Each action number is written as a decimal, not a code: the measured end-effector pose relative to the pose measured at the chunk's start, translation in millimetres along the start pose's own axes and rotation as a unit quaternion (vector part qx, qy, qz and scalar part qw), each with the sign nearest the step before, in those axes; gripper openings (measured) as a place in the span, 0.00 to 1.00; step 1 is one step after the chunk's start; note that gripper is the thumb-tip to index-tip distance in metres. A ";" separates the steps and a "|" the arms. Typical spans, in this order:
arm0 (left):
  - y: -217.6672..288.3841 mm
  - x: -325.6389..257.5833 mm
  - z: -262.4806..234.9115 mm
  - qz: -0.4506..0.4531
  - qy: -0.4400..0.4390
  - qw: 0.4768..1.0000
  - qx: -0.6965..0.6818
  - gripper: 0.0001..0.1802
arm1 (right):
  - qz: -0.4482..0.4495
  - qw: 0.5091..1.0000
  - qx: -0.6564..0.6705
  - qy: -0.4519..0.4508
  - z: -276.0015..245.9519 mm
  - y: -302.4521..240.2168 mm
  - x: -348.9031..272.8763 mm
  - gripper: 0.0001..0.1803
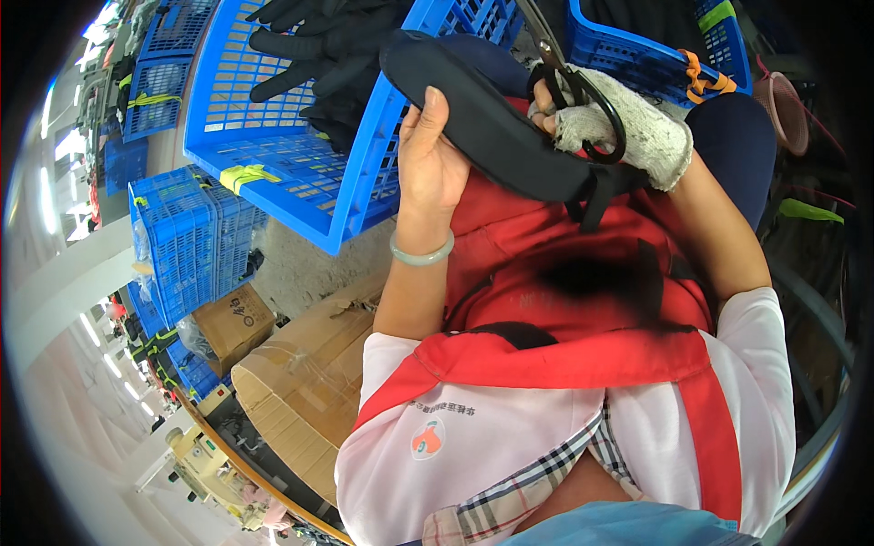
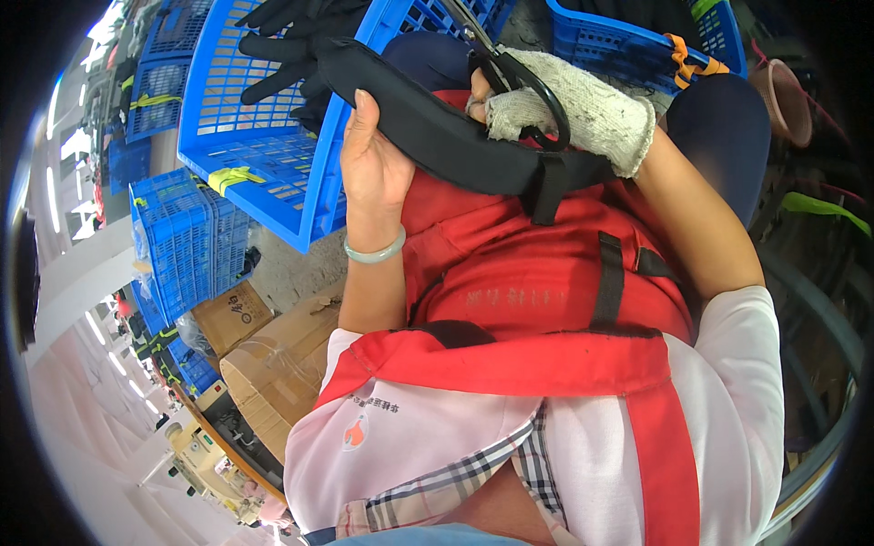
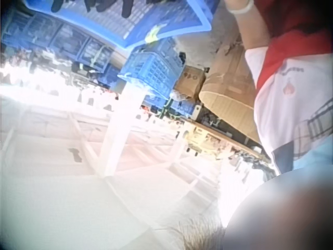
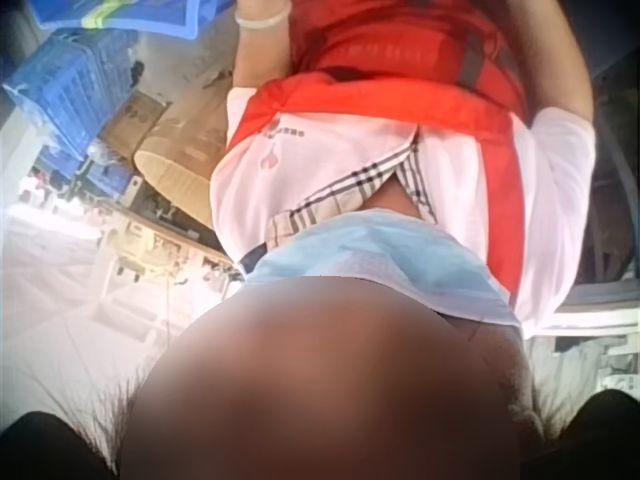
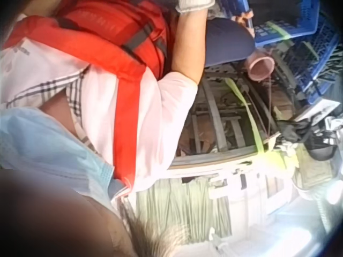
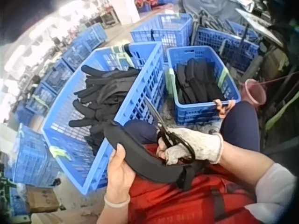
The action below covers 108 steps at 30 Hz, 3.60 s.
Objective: Trimming excess material from black padded straps using scissors at a workstation.
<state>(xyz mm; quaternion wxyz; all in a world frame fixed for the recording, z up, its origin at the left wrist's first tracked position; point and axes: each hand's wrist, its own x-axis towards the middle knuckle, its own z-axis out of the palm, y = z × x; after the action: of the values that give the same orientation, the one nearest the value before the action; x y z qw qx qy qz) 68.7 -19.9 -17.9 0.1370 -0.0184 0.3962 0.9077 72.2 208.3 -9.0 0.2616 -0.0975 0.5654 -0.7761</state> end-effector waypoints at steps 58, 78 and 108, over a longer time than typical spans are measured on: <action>1.7 -34.7 -14.9 0.089 -0.059 0.934 0.341 0.14 | 0.058 0.925 -0.353 0.126 22.2 16.7 -62.5 0.26; 0.9 -35.2 2.8 0.034 -0.044 0.994 0.096 0.12 | -0.104 0.850 -0.501 0.127 26.6 25.0 -46.2 0.18; 5.2 -39.4 -3.7 0.028 -0.064 0.995 0.073 0.16 | -0.113 0.817 -0.546 0.144 36.1 22.2 -39.1 0.39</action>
<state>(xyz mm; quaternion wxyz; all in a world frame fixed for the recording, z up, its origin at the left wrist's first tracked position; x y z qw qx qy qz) 105.0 -35.2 -11.1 0.1380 0.0607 0.4524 0.8790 127.9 193.7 -11.7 -0.0084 -0.1747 0.9129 -0.3689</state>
